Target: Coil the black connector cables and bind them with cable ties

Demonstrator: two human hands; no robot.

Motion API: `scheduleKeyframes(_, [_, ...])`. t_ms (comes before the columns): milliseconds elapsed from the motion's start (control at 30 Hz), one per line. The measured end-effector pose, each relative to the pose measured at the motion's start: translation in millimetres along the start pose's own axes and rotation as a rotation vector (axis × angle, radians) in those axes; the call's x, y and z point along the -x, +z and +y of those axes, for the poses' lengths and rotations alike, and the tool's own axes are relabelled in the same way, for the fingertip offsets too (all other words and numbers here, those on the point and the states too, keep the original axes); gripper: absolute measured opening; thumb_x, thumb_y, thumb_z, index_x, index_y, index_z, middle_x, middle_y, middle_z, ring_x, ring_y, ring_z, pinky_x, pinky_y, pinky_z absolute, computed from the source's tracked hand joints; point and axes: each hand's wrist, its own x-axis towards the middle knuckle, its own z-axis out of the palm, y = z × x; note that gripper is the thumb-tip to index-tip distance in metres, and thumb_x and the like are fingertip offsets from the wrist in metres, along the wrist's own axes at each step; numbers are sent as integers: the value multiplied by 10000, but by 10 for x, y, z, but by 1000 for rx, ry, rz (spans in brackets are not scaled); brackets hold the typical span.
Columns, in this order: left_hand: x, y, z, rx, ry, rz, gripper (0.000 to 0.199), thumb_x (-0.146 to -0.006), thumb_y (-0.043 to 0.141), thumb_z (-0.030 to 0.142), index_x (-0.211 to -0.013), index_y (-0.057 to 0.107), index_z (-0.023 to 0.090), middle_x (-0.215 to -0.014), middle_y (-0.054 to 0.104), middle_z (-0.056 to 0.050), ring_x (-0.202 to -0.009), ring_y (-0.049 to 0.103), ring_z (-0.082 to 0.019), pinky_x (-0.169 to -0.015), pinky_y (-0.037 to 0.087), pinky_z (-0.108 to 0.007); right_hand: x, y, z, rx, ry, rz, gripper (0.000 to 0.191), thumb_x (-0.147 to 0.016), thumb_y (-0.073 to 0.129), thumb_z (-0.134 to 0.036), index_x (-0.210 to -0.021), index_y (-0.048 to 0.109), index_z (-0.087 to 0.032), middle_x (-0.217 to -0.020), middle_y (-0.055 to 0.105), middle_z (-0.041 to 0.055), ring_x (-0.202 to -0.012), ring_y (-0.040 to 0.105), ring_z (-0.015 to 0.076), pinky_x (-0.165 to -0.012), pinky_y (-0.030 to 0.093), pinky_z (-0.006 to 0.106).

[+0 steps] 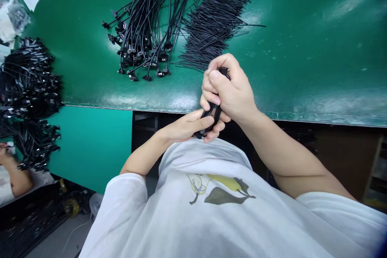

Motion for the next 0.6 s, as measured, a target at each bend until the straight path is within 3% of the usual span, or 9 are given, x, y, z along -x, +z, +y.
scheduleKeyframes(167, [-65,90,-9,69,-42,15,477,-732,796,561,-823,528,178,-641,393,56,-511,377,-56,-457,361,-198,17,0,-52,-62,103,-26,380,-817,749,-510,-887,471,-261,-581,380,-104,-387,269,34,-329,270,173])
scheduleKeyframes(267, [-99,123,32,129,-116,71,449,-880,601,602,-786,519,171,-614,348,53,-478,331,-61,-420,330,-190,9,-9,-66,-71,100,-1,408,-816,736,-556,-905,470,-261,-632,449,-90,-396,285,26,-340,235,170])
scheduleKeyframes(367, [-127,103,46,190,-104,150,443,-967,463,538,-780,559,147,-610,346,41,-468,314,-59,-415,313,-190,-29,-15,-64,-68,10,58,419,-836,711,-577,-911,440,-265,-680,499,-82,-420,307,28,-363,273,172])
scheduleKeyframes(467, [-149,26,-54,211,62,184,346,-913,607,480,-873,615,136,-673,419,20,-524,364,-53,-474,347,-188,-60,-13,-11,-12,-95,67,421,-855,682,-591,-893,419,-264,-678,483,-87,-414,318,34,-367,330,187])
scheduleKeyframes(533, [-154,-38,-174,167,150,174,386,-831,716,512,-907,626,144,-717,468,9,-568,399,-57,-512,365,-199,-38,-12,68,75,-178,59,394,-889,636,-589,-879,416,-262,-665,456,-91,-406,341,42,-396,404,209])
scheduleKeyframes(600, [-143,-90,-288,43,197,176,451,-797,734,569,-881,625,140,-706,487,9,-587,424,-64,-537,374,-214,25,-40,163,179,-248,57,374,-908,601,-591,-869,436,-258,-640,440,-90,-443,403,60,-535,529,257])
